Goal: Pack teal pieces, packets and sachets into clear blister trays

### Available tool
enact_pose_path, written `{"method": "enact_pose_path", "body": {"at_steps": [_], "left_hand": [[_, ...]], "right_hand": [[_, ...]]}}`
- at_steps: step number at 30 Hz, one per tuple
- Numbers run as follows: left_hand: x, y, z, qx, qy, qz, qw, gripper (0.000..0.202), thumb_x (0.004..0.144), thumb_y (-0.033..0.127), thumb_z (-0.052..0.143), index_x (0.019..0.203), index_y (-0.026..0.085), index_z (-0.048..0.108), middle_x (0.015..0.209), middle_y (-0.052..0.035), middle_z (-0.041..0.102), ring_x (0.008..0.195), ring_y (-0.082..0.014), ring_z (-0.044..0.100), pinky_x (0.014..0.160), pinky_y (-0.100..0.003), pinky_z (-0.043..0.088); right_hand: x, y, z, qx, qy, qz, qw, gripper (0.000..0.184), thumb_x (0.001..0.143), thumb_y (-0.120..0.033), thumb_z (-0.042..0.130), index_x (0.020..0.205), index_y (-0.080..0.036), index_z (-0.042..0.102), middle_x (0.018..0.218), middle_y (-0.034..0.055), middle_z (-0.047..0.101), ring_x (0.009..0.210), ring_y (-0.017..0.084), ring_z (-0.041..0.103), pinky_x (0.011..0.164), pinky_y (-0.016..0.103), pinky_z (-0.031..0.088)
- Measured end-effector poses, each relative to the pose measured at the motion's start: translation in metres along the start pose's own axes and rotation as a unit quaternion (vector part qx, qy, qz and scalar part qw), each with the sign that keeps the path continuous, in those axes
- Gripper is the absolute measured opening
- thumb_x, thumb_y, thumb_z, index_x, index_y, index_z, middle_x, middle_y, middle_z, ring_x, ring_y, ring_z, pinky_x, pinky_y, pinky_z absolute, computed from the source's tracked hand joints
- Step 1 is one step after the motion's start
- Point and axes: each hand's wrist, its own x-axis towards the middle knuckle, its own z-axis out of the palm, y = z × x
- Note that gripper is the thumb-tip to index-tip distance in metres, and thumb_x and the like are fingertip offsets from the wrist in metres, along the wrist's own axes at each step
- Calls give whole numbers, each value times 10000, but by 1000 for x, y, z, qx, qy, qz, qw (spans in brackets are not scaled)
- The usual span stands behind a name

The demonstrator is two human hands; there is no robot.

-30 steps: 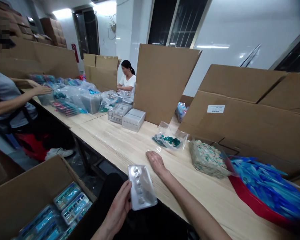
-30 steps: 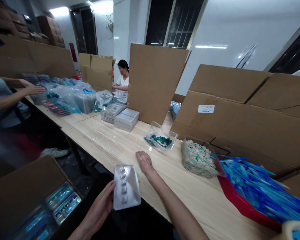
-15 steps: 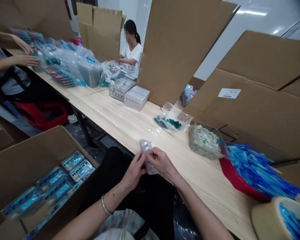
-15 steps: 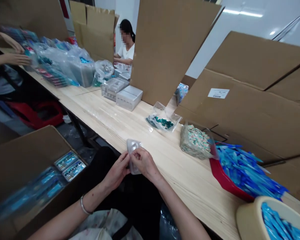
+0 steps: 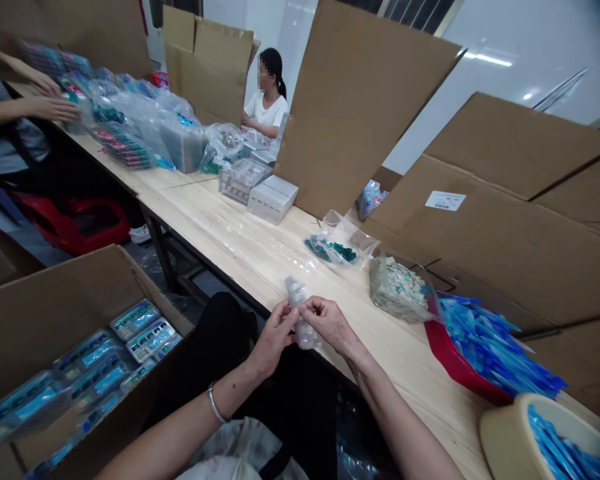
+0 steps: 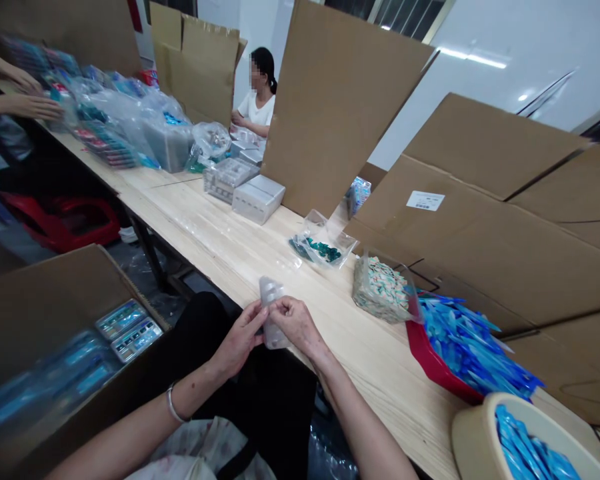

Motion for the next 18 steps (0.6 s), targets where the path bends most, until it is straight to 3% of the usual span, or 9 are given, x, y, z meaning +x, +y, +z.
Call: {"method": "enact_pose_path", "body": {"at_steps": [7, 18], "left_hand": [[-1, 1, 1, 15, 10, 10, 1000, 373, 808, 406, 527, 1127, 213, 537, 1122, -86, 547, 990, -221, 534, 701, -331, 525], [0, 0, 0, 23, 0, 7, 1000, 397, 800, 404, 539, 1152, 221, 522, 1138, -90, 545, 991, -224, 539, 695, -328, 524]], "right_hand": [[-2, 1, -2, 4, 18, 3, 1000, 179, 701, -304, 562, 638, -139, 536, 564, -42, 462, 509, 76, 391, 498, 204, 316], [-1, 8, -3, 66, -22, 7, 998, 198, 718, -325, 576, 667, -134, 556, 585, -37, 485, 526, 76, 403, 515, 204, 315]]}}
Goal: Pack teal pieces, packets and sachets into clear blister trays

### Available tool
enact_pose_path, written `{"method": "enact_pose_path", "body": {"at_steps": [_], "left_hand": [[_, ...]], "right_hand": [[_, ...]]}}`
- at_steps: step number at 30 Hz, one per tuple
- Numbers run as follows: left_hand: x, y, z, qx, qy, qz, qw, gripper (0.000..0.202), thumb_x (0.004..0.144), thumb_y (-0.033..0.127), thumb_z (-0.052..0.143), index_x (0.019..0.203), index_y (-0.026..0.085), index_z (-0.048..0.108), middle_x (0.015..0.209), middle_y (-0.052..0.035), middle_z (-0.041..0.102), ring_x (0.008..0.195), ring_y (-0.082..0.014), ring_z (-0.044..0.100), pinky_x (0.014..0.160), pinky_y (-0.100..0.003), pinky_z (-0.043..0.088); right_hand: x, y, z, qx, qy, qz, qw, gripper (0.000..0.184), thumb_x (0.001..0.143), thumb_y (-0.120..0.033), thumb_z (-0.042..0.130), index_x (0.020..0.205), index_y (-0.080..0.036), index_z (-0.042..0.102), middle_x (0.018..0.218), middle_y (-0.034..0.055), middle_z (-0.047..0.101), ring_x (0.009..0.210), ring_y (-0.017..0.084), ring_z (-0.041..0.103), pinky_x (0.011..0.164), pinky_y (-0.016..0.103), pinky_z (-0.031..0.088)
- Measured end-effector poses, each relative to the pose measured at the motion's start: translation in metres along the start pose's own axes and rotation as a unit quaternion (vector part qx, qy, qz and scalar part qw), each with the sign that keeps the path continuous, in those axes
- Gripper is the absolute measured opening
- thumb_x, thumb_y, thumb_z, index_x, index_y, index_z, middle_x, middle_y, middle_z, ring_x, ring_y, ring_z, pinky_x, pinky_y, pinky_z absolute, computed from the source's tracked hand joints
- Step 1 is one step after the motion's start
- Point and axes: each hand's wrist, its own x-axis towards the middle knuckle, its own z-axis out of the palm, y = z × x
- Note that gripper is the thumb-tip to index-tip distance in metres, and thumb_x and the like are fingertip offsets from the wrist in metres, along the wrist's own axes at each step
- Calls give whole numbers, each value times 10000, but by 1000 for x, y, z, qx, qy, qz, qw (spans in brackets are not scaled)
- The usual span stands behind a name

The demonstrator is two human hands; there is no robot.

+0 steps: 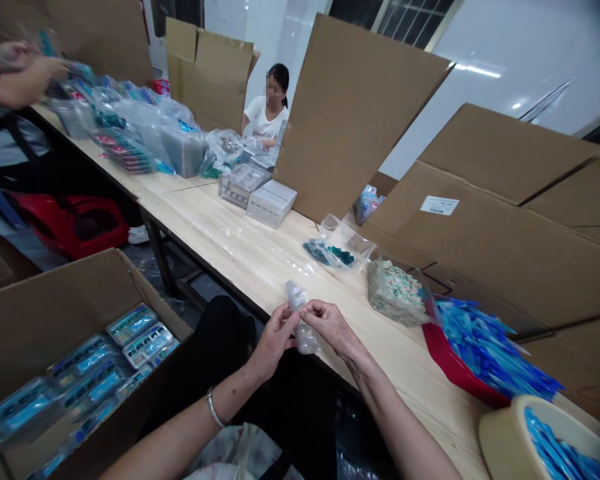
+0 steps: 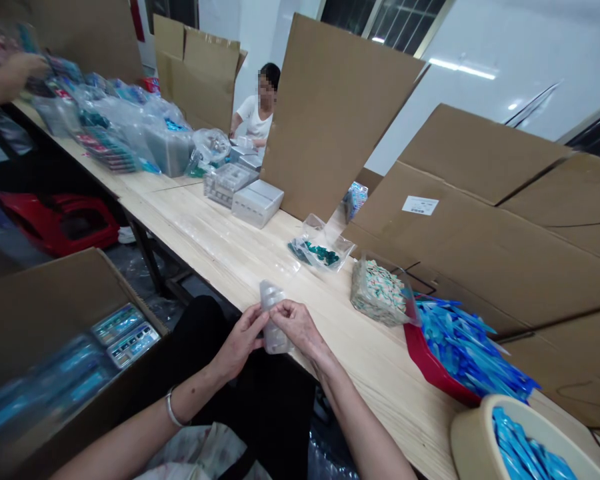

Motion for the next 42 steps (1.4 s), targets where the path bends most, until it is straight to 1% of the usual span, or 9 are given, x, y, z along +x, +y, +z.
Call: {"method": "enact_pose_path", "body": {"at_steps": [7, 13, 17, 19, 24, 31, 36, 39, 42], "left_hand": [[1, -1, -3, -1, 23, -4, 1000, 375, 793, 414, 545, 1107, 207, 550, 1071, -80, 559, 948, -214, 547, 666, -309, 522], [-23, 9, -31, -25, 35, -56, 998, 379, 804, 408, 536, 1110, 185, 549, 1038, -90, 589, 838, -181, 589, 681, -313, 517], [-40, 18, -44, -31, 50, -58, 997, 384, 822, 385, 521, 1161, 205, 520, 1070, -87, 594, 881, -196, 599, 688, -305, 513], [-42, 22, -45, -31, 59, -50, 997, 391, 820, 375, 529, 1173, 211, 513, 1104, -87, 588, 906, -199, 598, 689, -293, 511], [-38, 28, -43, -35, 76, -39, 996, 413, 799, 369, 563, 1174, 200, 525, 1107, -91, 603, 927, -201, 604, 690, -279, 512], [-68, 33, -66, -53, 161, -74, 983, 405, 737, 327, 651, 1127, 255, 564, 1027, -23, 661, 896, -177, 630, 694, -238, 513], [-81, 36, -77, -61, 220, -79, 970, 369, 722, 274, 671, 1082, 259, 588, 1034, -9, 662, 911, -167, 628, 710, -217, 511], [-75, 36, -67, -61, 181, -65, 979, 364, 734, 302, 657, 1086, 233, 590, 1031, -30, 659, 897, -178, 629, 709, -231, 512], [-62, 34, -47, -57, 101, -55, 992, 374, 757, 327, 630, 1111, 222, 574, 1075, -56, 634, 901, -192, 621, 696, -254, 513]], "right_hand": [[-2, -6, -12, 6, 30, 16, 999, 186, 697, -321, 576, 668, -138, 566, 555, -47, 459, 509, 70, 373, 499, 202, 291], [8, -22, -45, -60, 64, -16, 996, 135, 677, -275, 552, 678, -142, 577, 575, -34, 500, 521, 82, 406, 510, 213, 301], [18, -26, -24, -150, 55, -79, 984, 73, 678, -204, 507, 652, -155, 555, 602, -15, 526, 543, 101, 449, 525, 225, 336], [21, -21, 2, -245, 62, -150, 956, 81, 688, -151, 486, 635, -159, 546, 632, 5, 540, 588, 120, 478, 577, 244, 362], [28, 4, 49, -472, 101, -281, 829, 111, 760, -99, 476, 713, -156, 558, 745, 58, 571, 746, 184, 513, 716, 310, 352], [64, 31, 41, -520, 114, -289, 796, 132, 801, -99, 460, 734, -152, 561, 761, 65, 569, 756, 190, 505, 707, 306, 342], [76, 25, 44, -469, 56, -317, 822, 180, 863, -131, 413, 809, -152, 583, 819, 76, 579, 810, 188, 511, 756, 315, 366], [54, 7, 41, -333, 49, -310, 889, 161, 883, -196, 425, 883, -169, 585, 864, 66, 585, 819, 168, 523, 760, 291, 392], [15, -11, 30, -200, 68, -226, 951, 168, 868, -294, 471, 836, -179, 589, 757, 27, 569, 679, 136, 507, 644, 248, 404]]}}
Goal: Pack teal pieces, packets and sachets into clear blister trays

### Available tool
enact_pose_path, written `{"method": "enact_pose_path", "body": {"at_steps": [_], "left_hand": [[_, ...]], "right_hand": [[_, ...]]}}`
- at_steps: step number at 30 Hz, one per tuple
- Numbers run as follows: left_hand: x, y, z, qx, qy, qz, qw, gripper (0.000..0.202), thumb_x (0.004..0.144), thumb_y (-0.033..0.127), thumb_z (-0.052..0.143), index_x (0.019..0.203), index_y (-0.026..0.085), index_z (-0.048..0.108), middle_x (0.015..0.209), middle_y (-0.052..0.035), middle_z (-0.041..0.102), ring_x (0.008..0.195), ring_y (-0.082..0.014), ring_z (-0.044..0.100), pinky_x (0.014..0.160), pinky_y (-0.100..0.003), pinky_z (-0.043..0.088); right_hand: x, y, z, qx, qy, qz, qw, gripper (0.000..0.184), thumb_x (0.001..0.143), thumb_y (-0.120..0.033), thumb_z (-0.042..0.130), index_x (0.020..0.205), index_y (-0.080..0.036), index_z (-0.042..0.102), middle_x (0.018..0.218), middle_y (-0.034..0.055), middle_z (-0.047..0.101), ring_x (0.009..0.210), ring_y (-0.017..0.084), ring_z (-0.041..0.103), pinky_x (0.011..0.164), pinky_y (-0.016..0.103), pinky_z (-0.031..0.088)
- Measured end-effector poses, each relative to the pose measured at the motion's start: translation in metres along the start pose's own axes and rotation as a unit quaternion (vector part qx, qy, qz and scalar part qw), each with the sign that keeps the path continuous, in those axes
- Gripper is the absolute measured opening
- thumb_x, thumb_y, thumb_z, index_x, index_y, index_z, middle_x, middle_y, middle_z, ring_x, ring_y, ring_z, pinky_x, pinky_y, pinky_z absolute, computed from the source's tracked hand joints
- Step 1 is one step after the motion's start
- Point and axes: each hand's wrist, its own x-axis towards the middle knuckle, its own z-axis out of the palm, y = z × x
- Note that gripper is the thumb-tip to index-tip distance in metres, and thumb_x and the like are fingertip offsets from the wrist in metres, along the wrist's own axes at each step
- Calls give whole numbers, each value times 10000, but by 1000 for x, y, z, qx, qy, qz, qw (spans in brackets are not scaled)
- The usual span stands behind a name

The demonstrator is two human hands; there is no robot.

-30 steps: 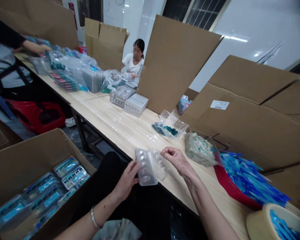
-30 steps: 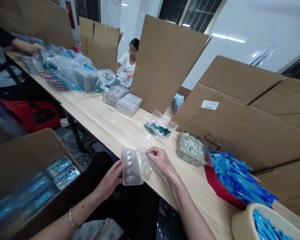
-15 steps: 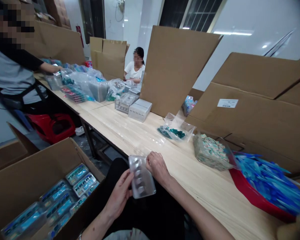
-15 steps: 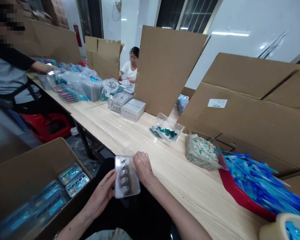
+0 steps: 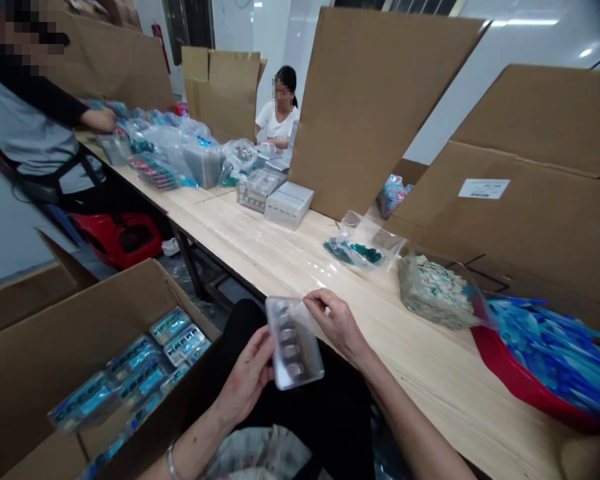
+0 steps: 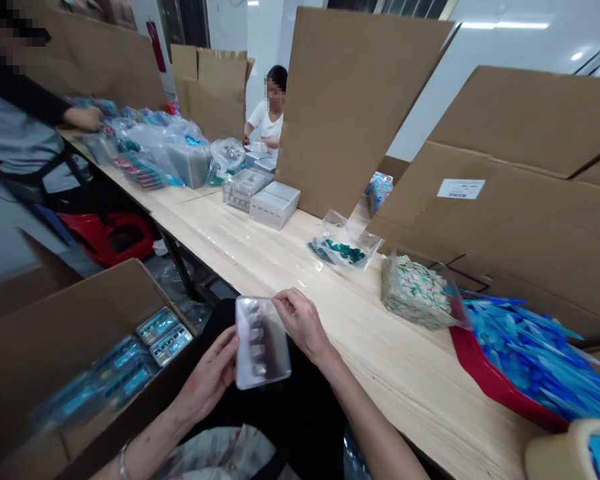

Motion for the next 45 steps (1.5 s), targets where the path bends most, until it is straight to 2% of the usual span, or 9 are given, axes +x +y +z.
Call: {"method": "enact_pose_path", "body": {"at_steps": [6, 11, 17, 27, 31, 34, 37, 42, 45], "left_hand": [[18, -21, 48, 53, -119, 8, 991, 378, 788, 382, 571, 1127, 216, 563, 1135, -81, 592, 941, -216, 594, 709, -292, 504], [28, -38, 73, 135, -163, 10, 977, 421, 771, 378, 588, 1157, 213, 552, 1024, -75, 634, 929, -214, 583, 716, -277, 487], [33, -47, 85, 171, -194, 22, 966, 414, 781, 376, 569, 1159, 209, 542, 922, -58, 633, 884, -211, 588, 729, -296, 481], [34, -56, 86, 187, -197, 23, 962, 457, 777, 400, 566, 1191, 211, 518, 891, -58, 630, 868, -224, 594, 671, -300, 505], [33, -53, 87, 176, -191, 15, 966, 452, 783, 403, 561, 1186, 201, 521, 993, -80, 626, 902, -229, 593, 686, -311, 514], [34, -51, 85, 157, -179, 5, 971, 442, 784, 414, 556, 1175, 209, 531, 1092, -90, 598, 942, -239, 585, 689, -322, 520], [34, -48, 75, 138, -158, -20, 977, 444, 786, 418, 555, 1177, 209, 532, 1138, -100, 577, 993, -261, 566, 707, -352, 525], [25, -38, 49, 122, -146, -83, 978, 421, 809, 399, 538, 1183, 206, 529, 1150, -108, 579, 990, -257, 575, 749, -376, 514], [17, -33, 38, 121, -139, -94, 978, 417, 811, 400, 535, 1183, 212, 529, 1137, -102, 590, 957, -250, 591, 727, -355, 511]], "right_hand": [[-50, -21, -33, 156, -56, 190, 968, 263, 810, -416, 528, 848, -167, 601, 625, -18, 535, 527, 96, 451, 492, 213, 359], [-65, -10, -49, 188, 2, 230, 955, 297, 763, -452, 567, 794, -157, 588, 577, -38, 502, 495, 79, 433, 473, 199, 355], [-75, 0, -62, 202, 23, 229, 952, 315, 769, -471, 550, 774, -158, 587, 547, -38, 503, 477, 82, 453, 473, 199, 363], [-77, 4, -64, 239, 39, 234, 942, 246, 748, -395, 578, 726, -151, 557, 542, -40, 520, 465, 78, 465, 487, 203, 380], [-78, 7, -65, 236, 60, 247, 938, 197, 733, -343, 581, 723, -148, 553, 512, -45, 511, 451, 76, 455, 474, 199, 367], [-79, 15, -77, 243, 88, 256, 931, 187, 712, -327, 593, 722, -144, 554, 502, -42, 514, 443, 73, 442, 463, 197, 356], [-79, 24, -107, 240, 106, 256, 930, 197, 701, -334, 595, 694, -143, 545, 499, -35, 504, 438, 71, 425, 449, 199, 339], [-68, 27, -154, 77, 66, 192, 976, 108, 752, -253, 509, 725, -155, 545, 552, -26, 510, 479, 86, 445, 471, 211, 344], [-54, 33, -140, -159, 0, 101, 982, 95, 764, -147, 459, 736, -160, 549, 672, 14, 570, 590, 122, 509, 548, 238, 379]]}}
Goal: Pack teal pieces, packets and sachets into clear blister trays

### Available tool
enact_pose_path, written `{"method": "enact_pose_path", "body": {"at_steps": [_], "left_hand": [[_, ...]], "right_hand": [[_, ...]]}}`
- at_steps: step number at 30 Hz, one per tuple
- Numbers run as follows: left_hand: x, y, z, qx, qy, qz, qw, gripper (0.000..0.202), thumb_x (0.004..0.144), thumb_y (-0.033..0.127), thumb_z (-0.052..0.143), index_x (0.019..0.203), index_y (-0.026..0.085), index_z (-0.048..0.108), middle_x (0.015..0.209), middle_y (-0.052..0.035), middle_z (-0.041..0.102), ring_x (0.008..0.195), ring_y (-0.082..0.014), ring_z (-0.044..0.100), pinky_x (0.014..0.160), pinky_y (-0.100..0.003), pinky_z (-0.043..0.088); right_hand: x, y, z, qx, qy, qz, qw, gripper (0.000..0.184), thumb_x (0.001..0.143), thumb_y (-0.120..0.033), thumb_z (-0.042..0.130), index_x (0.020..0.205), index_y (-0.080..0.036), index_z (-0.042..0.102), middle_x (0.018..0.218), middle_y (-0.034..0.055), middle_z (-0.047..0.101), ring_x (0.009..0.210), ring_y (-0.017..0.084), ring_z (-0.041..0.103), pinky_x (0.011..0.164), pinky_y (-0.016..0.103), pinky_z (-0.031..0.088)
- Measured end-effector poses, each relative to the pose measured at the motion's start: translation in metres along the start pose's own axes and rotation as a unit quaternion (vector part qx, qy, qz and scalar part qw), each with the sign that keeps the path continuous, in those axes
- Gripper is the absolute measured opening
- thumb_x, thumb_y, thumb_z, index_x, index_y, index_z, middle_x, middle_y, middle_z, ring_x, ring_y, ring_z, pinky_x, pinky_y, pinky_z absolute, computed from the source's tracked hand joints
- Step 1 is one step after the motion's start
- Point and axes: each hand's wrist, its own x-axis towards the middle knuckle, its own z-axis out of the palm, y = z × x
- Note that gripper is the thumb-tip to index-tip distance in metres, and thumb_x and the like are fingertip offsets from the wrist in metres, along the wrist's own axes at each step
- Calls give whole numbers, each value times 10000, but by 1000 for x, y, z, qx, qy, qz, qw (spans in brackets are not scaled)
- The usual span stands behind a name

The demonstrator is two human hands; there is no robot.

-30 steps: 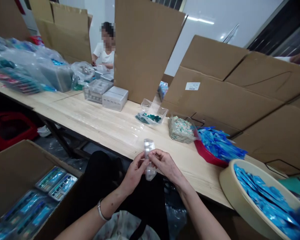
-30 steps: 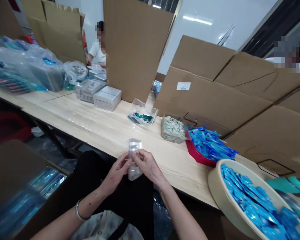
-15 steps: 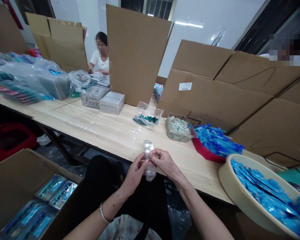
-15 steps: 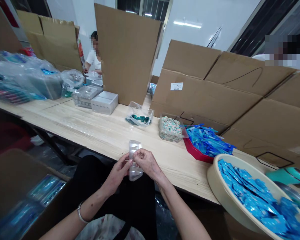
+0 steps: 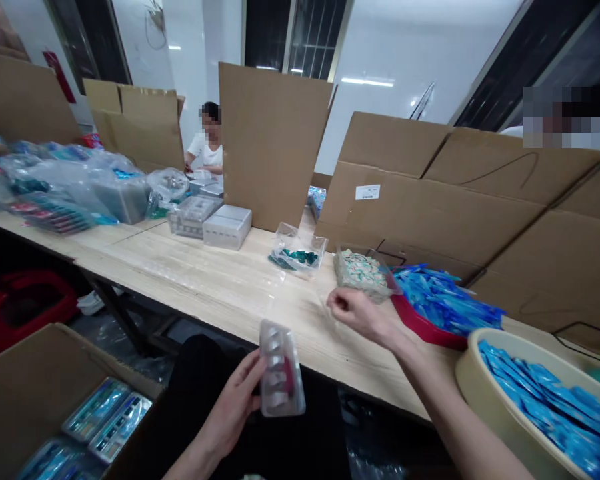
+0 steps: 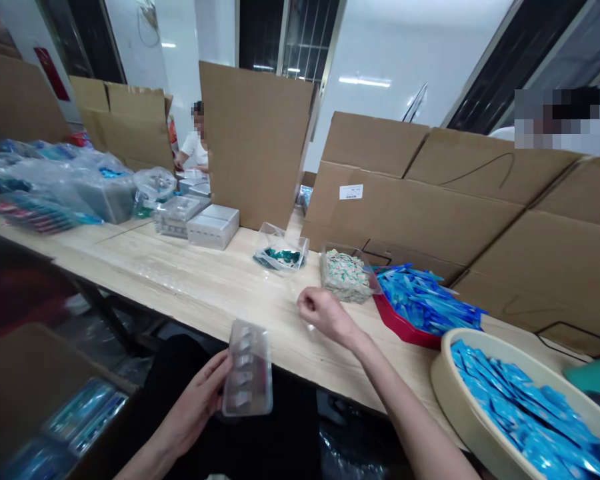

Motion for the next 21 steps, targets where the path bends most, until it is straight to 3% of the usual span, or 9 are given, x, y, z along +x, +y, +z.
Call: {"method": "enact_pose_path", "body": {"at_steps": [3, 7, 9, 13, 15, 17, 19, 21], "left_hand": [[-8, 0, -3, 1, 4, -6, 1000, 432, 808, 404, 539, 1196, 215, 524, 1122, -101, 600, 934, -245, 598, 704, -337, 506], [-12, 3, -2, 0, 10, -6, 1000, 427, 808, 394, 543, 1197, 218, 530, 1118, -94, 601, 957, -238, 589, 696, -304, 496], [-10, 4, -1, -4, 8, -3, 1000, 421, 803, 395, 550, 1186, 220, 542, 1114, -93, 602, 962, -238, 587, 693, -299, 495], [2, 3, 1, -17, 1, 11, 1000, 423, 779, 415, 576, 1151, 212, 569, 1082, -103, 614, 912, -233, 604, 694, -321, 499], [9, 1, 5, -21, 2, 18, 1000, 431, 772, 416, 584, 1148, 203, 571, 1080, -111, 612, 891, -228, 610, 704, -338, 503], [16, 0, 10, -14, 3, 24, 1000, 446, 769, 415, 587, 1158, 197, 563, 1096, -118, 604, 904, -233, 606, 712, -349, 507], [22, -1, 17, 7, 1, 38, 999, 456, 769, 414, 586, 1171, 200, 553, 1126, -116, 592, 949, -245, 591, 715, -343, 510], [26, -1, 25, 36, -10, 59, 998, 453, 774, 407, 580, 1178, 204, 545, 1132, -107, 590, 977, -250, 579, 715, -330, 513]], "right_hand": [[17, 2, 47, -232, -55, -59, 969, 177, 780, -41, 405, 762, -147, 546, 810, 85, 614, 706, 173, 550, 601, 275, 393], [38, 15, 97, -263, -58, -62, 961, 266, 751, 60, 375, 778, -139, 549, 826, 121, 613, 752, 194, 560, 642, 294, 398], [48, 23, 102, -261, -47, -63, 962, 273, 749, 65, 376, 787, -137, 556, 853, 134, 611, 785, 203, 560, 667, 301, 399], [54, 25, 90, -231, -24, -55, 971, 218, 821, -21, 379, 838, -138, 562, 913, 118, 609, 842, 191, 556, 701, 282, 405], [44, 15, 82, -155, -1, -48, 987, 182, 875, -129, 379, 869, -152, 559, 902, 80, 607, 829, 167, 555, 695, 258, 411], [26, 0, 78, -5, -1, -26, 1000, 194, 895, -252, 392, 854, -162, 560, 779, 34, 596, 711, 135, 550, 625, 230, 413], [6, -17, 75, 168, -38, 13, 985, 223, 876, -339, 433, 827, -163, 561, 658, -5, 552, 567, 102, 508, 525, 205, 391], [-11, -30, 75, 278, -82, 53, 956, 230, 845, -374, 479, 809, -162, 560, 604, -29, 516, 483, 78, 457, 456, 189, 357]]}}
